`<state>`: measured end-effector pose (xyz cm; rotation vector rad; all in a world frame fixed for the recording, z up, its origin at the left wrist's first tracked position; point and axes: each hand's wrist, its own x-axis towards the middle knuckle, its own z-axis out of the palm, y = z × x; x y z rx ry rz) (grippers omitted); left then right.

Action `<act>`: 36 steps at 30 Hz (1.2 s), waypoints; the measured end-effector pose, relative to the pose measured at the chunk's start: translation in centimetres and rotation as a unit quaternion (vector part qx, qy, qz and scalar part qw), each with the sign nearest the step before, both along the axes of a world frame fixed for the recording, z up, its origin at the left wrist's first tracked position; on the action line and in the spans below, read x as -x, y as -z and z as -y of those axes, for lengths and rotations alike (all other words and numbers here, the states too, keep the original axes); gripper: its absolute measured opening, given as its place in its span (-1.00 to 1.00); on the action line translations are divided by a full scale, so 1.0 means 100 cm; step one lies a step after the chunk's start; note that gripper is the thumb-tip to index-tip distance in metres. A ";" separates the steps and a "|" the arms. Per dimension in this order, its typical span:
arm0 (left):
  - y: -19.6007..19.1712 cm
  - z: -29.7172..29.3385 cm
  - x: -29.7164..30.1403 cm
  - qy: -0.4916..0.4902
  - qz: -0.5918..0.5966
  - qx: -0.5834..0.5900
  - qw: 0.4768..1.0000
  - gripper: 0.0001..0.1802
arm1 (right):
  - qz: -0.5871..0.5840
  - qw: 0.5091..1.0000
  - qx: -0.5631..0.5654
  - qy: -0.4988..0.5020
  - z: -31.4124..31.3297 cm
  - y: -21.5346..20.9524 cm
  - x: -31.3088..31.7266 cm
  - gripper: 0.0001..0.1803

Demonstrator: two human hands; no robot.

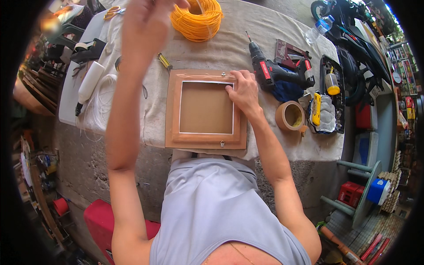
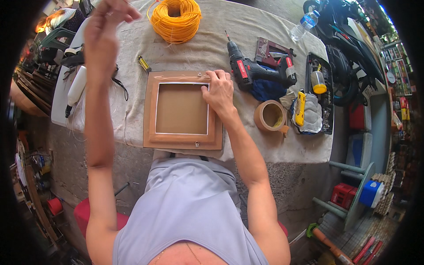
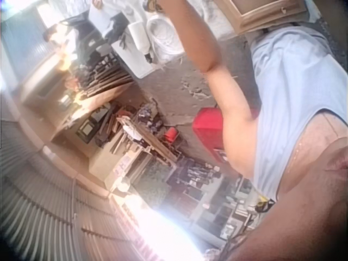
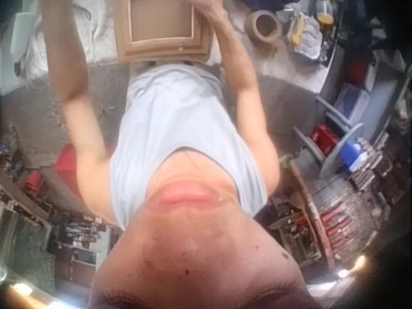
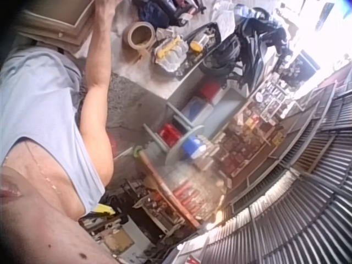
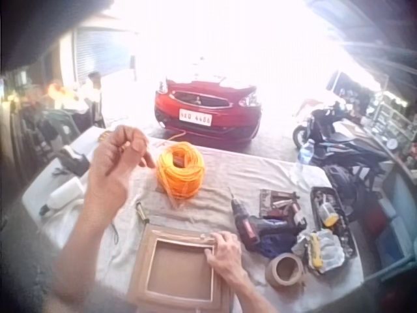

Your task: The person measures a wooden picture frame, drills two holes in the back, and installs metal hanging hardware. They then thread a white cord through the hardware and tie it to create a hanging loop.

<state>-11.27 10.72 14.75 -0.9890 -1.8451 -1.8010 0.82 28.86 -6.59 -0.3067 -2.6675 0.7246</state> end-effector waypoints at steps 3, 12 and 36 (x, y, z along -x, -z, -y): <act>-0.052 -0.001 -0.025 -0.051 -0.064 -0.041 0.996 -0.85 | 0.003 1.000 -0.011 0.007 0.002 0.001 0.001 -0.51; -0.022 0.023 -0.017 0.072 -0.130 0.233 0.961 -0.85 | -0.097 0.863 0.496 -0.020 -0.021 -0.027 0.003 -0.70; 0.209 -0.056 0.026 0.212 -0.071 0.414 0.882 -0.80 | 0.019 0.984 0.157 0.082 0.002 -0.008 0.007 -0.78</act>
